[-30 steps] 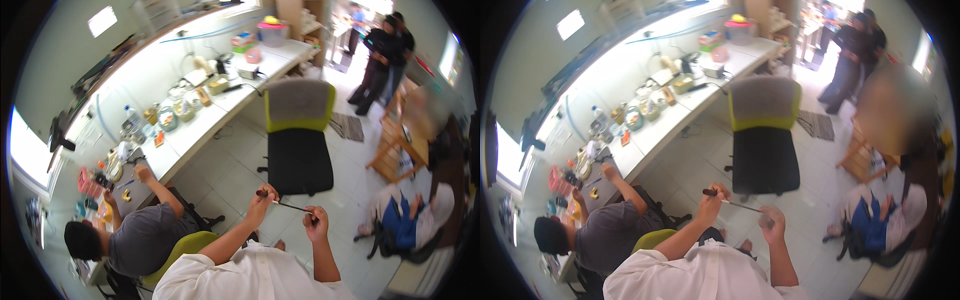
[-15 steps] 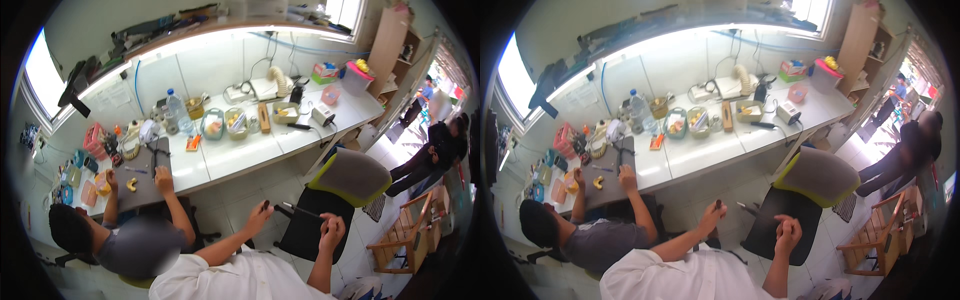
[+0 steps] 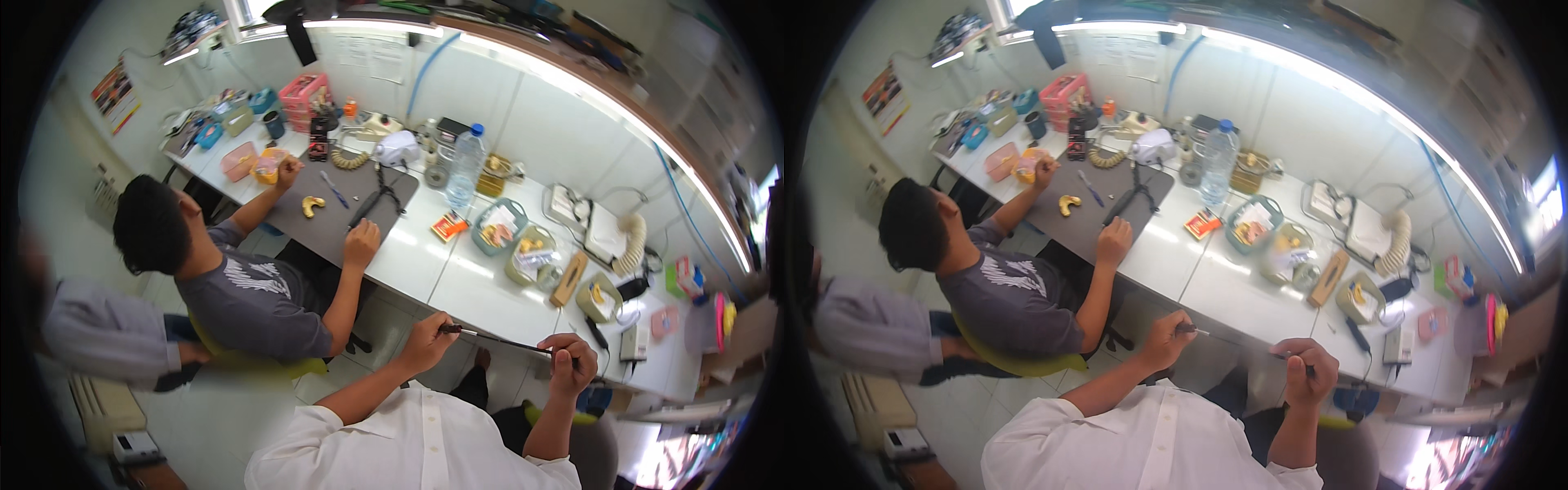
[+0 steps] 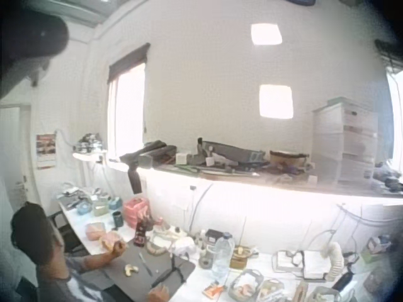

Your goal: The person uses a fine brush to apply red paint to a small yellow dental mold. They dip the brush into a small container of paint and carefully color specific areas of the mold while holding it in their left hand. The task involves precise hand movements to apply the paint to the object's surface.

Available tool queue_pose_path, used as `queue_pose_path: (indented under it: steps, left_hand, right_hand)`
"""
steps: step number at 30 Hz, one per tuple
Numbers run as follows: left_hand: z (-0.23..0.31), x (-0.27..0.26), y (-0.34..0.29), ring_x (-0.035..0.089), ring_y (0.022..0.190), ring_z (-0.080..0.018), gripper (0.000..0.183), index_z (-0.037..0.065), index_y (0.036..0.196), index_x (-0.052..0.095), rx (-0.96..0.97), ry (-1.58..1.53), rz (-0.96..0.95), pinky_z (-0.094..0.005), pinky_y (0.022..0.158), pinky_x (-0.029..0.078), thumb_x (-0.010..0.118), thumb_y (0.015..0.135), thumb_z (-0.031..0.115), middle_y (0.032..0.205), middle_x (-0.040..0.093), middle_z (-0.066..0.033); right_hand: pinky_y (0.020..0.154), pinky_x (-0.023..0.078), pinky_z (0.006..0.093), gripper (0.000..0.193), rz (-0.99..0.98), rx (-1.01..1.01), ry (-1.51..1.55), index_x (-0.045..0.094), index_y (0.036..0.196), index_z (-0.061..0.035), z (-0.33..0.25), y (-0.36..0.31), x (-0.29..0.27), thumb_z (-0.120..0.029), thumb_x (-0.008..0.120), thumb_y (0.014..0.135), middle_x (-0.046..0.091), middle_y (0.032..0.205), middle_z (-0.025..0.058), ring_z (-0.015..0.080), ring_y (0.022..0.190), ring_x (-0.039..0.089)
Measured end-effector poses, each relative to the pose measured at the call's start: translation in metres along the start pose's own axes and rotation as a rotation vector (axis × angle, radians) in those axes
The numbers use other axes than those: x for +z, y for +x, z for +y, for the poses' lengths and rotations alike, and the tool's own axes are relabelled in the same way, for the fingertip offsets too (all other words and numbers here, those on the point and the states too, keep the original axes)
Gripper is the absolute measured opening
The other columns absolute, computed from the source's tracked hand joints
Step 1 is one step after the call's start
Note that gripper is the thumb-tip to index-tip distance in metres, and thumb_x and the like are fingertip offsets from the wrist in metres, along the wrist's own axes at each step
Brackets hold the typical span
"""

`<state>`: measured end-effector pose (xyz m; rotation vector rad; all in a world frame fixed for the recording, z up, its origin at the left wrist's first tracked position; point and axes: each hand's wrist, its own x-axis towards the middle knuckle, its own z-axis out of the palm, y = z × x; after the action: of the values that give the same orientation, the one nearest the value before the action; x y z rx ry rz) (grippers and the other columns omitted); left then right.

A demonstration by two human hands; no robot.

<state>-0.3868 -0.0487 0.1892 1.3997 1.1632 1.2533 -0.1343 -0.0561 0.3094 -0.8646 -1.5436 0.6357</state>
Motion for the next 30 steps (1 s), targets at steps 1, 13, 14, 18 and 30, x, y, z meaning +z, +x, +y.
queue_pose_path:
  steps: [1, 13, 14, 18, 30]
  left_hand:
    - [0.000, 0.004, 0.001, 0.045, 0.062, -0.0132, 0.019, 0.004, 0.082, 0.054, 0.006, 0.043, 0.018, -0.0294, 0.058, 0.038, 0.066, 0.090, 0.016, 0.068, 0.048, -0.0044]
    - [0.020, 0.153, 0.004, 0.056, 0.080, -0.0345, 0.018, 0.004, 0.092, 0.054, -0.141, 0.493, 0.505, -0.0434, 0.071, 0.044, 0.066, 0.081, 0.011, 0.085, 0.054, -0.0129]
    - [0.010, 0.165, 0.002, 0.055, 0.074, -0.0306, 0.016, 0.004, 0.091, 0.054, -0.088, 0.505, 0.569, -0.0399, 0.068, 0.043, 0.066, 0.084, 0.013, 0.080, 0.053, -0.0113]
    - [0.022, 0.202, -0.003, 0.050, 0.067, -0.0214, 0.017, 0.004, 0.090, 0.055, -0.204, 0.345, 0.658, -0.0349, 0.064, 0.041, 0.064, 0.091, 0.018, 0.073, 0.051, -0.0078]
    - [-0.045, 0.242, -0.036, 0.040, 0.060, -0.0075, 0.029, 0.004, 0.088, 0.059, -0.301, 0.071, 0.801, -0.0285, 0.054, 0.033, 0.063, 0.099, 0.031, 0.067, 0.045, 0.0041]
  right_hand:
    - [0.050, 0.039, 0.0246, 0.039, -0.060, -0.017, 0.002, 0.046, 0.070, -0.0043, 0.012, 0.014, -0.001, -0.024, 0.065, 0.098, 0.072, 0.079, 0.0195, 0.0118, 0.055, 0.054]
    - [0.069, 0.047, 0.0285, 0.032, -0.466, -0.109, 0.441, 0.047, 0.085, -0.0039, 0.118, 0.101, -0.076, -0.024, 0.069, 0.096, 0.069, 0.079, 0.0151, 0.0174, 0.071, 0.062]
    - [0.070, 0.047, 0.0279, 0.028, -0.482, -0.110, 0.492, 0.050, 0.089, -0.0027, 0.117, 0.102, -0.079, -0.022, 0.070, 0.096, 0.069, 0.079, 0.0143, 0.0169, 0.071, 0.062]
    - [0.066, 0.050, 0.0264, 0.019, -0.772, -0.083, 0.336, 0.069, 0.096, 0.0000, 0.094, 0.120, -0.102, -0.018, 0.072, 0.090, 0.073, 0.079, 0.0129, 0.0177, 0.071, 0.067]
    - [0.043, 0.038, 0.0234, 0.028, -0.265, -0.975, 0.765, 0.063, 0.095, -0.0117, -0.033, 0.187, -0.093, -0.039, 0.070, 0.095, 0.075, 0.077, 0.0096, 0.0110, 0.042, 0.053]
